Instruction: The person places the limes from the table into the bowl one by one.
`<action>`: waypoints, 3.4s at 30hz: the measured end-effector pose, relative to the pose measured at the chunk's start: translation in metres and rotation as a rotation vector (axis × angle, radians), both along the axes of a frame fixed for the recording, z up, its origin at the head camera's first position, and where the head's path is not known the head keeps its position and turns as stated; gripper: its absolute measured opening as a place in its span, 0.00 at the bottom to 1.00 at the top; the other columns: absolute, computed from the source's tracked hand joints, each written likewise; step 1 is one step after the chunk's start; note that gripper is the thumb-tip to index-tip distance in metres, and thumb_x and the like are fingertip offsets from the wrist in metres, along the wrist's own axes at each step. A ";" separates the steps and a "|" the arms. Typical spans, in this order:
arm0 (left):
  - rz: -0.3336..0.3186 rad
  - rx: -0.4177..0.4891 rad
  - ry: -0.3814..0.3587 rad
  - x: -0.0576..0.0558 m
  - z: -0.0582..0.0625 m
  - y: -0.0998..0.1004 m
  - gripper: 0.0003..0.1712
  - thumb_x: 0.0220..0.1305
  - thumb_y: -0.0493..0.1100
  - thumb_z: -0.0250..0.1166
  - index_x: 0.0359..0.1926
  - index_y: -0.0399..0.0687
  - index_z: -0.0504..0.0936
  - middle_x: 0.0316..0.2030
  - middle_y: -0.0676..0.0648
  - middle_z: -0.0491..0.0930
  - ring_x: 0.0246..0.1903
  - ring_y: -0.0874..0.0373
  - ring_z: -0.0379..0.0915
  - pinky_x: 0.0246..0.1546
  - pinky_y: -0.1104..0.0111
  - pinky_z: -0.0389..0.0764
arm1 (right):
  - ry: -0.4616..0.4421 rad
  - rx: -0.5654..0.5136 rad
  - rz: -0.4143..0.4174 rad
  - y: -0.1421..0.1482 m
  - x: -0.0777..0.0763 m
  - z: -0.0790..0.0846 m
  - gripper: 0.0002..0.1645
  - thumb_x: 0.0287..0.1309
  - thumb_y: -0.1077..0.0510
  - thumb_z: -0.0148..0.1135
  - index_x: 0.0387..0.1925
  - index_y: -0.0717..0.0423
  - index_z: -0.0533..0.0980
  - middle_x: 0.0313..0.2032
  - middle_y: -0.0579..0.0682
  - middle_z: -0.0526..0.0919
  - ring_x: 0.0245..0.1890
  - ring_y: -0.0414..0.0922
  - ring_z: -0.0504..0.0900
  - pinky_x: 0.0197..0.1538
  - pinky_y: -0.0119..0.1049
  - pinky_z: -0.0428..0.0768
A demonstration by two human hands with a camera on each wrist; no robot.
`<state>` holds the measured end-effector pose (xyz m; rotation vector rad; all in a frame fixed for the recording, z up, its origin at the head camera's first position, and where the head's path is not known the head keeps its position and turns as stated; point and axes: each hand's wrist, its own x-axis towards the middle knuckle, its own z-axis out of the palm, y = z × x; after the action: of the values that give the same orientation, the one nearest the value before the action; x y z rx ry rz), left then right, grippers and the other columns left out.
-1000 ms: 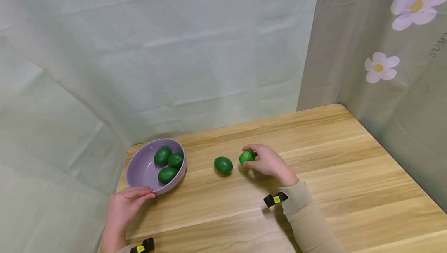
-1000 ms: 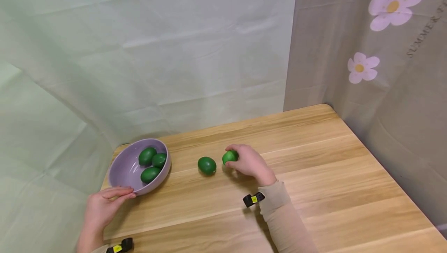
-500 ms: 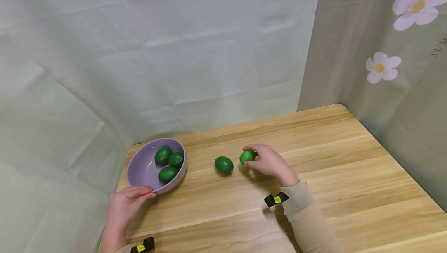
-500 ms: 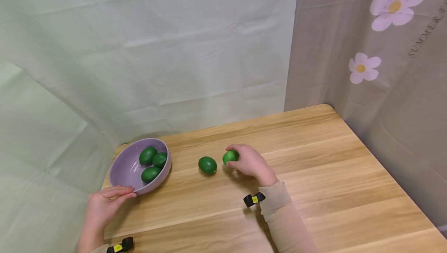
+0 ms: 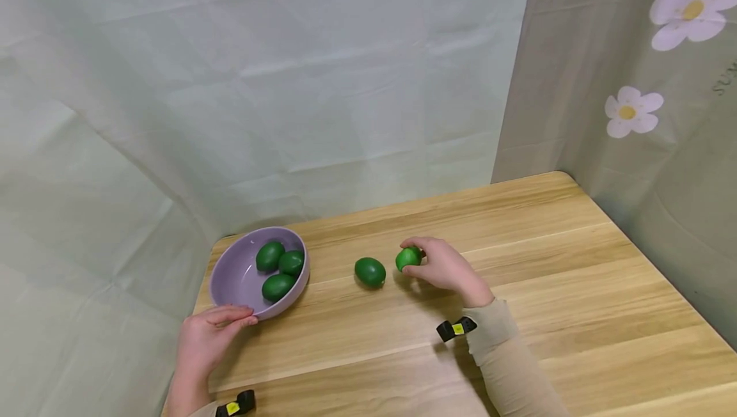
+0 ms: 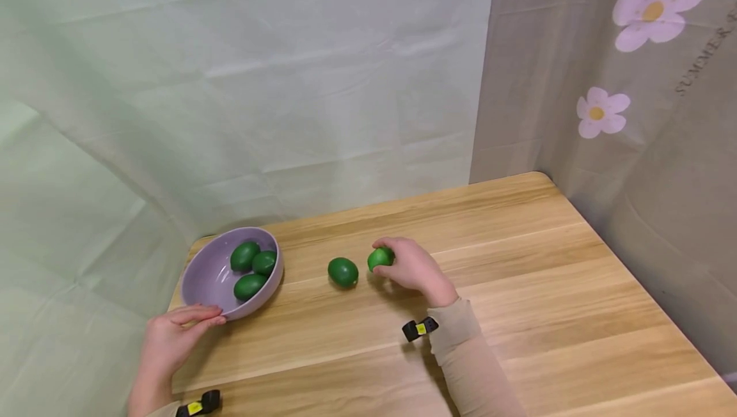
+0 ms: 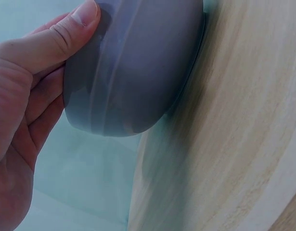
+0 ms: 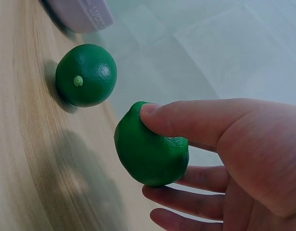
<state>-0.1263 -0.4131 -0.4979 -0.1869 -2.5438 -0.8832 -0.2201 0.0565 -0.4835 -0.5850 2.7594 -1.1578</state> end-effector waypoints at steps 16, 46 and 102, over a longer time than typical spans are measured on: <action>0.004 0.051 -0.040 0.001 0.002 0.002 0.12 0.38 0.36 0.84 0.25 0.57 0.91 0.29 0.53 0.88 0.33 0.81 0.77 0.43 0.89 0.70 | 0.011 -0.039 0.011 0.001 0.000 0.002 0.31 0.55 0.52 0.75 0.60 0.49 0.77 0.50 0.42 0.82 0.43 0.41 0.78 0.47 0.40 0.78; -0.014 0.047 -0.046 0.004 0.003 0.000 0.12 0.41 0.36 0.83 0.26 0.58 0.91 0.30 0.54 0.88 0.34 0.79 0.78 0.44 0.88 0.70 | 0.129 -0.128 -0.018 -0.001 -0.002 0.005 0.29 0.55 0.49 0.75 0.58 0.42 0.77 0.51 0.38 0.81 0.44 0.39 0.78 0.48 0.44 0.82; -0.031 -0.031 -0.074 -0.004 0.006 0.015 0.09 0.47 0.43 0.81 0.27 0.64 0.90 0.29 0.64 0.86 0.34 0.71 0.80 0.40 0.85 0.71 | 0.329 0.016 0.365 -0.145 0.003 0.045 0.31 0.57 0.42 0.72 0.60 0.42 0.77 0.58 0.40 0.79 0.56 0.35 0.76 0.58 0.29 0.74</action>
<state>-0.1307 -0.3984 -0.4920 -0.2073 -2.6311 -0.8789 -0.2173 -0.0887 -0.4388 -1.3166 2.7354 -1.0301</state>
